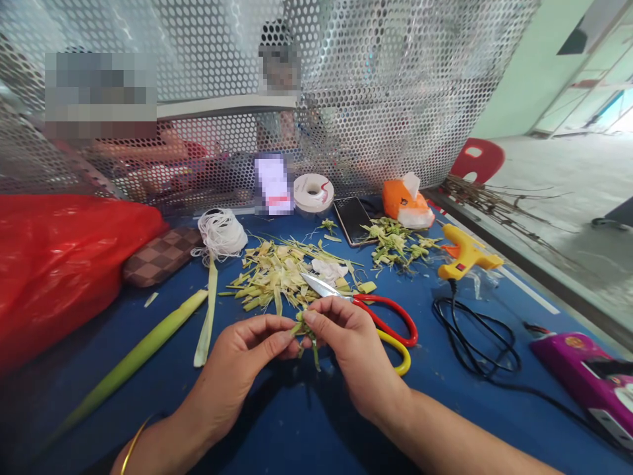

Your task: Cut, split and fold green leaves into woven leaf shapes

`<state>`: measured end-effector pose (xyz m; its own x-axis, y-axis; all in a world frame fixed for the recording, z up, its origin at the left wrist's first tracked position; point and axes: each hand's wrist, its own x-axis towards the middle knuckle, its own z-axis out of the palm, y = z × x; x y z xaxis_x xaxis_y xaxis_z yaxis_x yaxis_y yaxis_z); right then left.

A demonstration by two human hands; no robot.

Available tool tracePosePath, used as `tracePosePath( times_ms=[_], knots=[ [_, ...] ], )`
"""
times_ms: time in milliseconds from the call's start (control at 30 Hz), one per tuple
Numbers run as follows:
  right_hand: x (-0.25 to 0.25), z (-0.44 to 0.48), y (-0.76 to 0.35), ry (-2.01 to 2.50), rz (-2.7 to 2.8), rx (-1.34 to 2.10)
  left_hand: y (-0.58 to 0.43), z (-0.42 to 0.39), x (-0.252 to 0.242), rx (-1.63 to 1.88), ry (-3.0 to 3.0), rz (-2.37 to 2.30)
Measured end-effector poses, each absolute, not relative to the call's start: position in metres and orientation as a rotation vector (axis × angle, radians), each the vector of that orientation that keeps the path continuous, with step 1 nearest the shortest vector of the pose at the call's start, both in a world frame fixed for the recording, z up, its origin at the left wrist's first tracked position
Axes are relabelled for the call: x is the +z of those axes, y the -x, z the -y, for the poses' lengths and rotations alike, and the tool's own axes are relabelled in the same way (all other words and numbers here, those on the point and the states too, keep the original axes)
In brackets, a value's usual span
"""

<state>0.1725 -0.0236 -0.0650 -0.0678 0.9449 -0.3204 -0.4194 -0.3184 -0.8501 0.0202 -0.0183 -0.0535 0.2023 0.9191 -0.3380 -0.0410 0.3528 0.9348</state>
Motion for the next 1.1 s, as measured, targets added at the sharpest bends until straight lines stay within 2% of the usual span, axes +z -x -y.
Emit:
tracePosePath(
  times_ms=[200,433,600,1100],
  knots=[
    [-0.0661,0.0236,-0.1716,1.132,0.765,1.595,-0.0196,0.0176,-0.0528,0.867,-1.023,-1.190],
    [-0.0655,0.0243,-0.1722,1.044,0.604,1.808,-0.0182,0.0188,-0.0545,0.852,-0.913,-1.083],
    [-0.0658,0.0233,-0.1726,1.041,0.560,1.803,-0.0176,0.0192,-0.0585,0.864,-0.841,-1.043],
    [-0.0633,0.0236,-0.1717,1.165,0.875,1.436,-0.0191,0.0191,-0.0524,0.840,-0.800,-1.161]
  ],
)
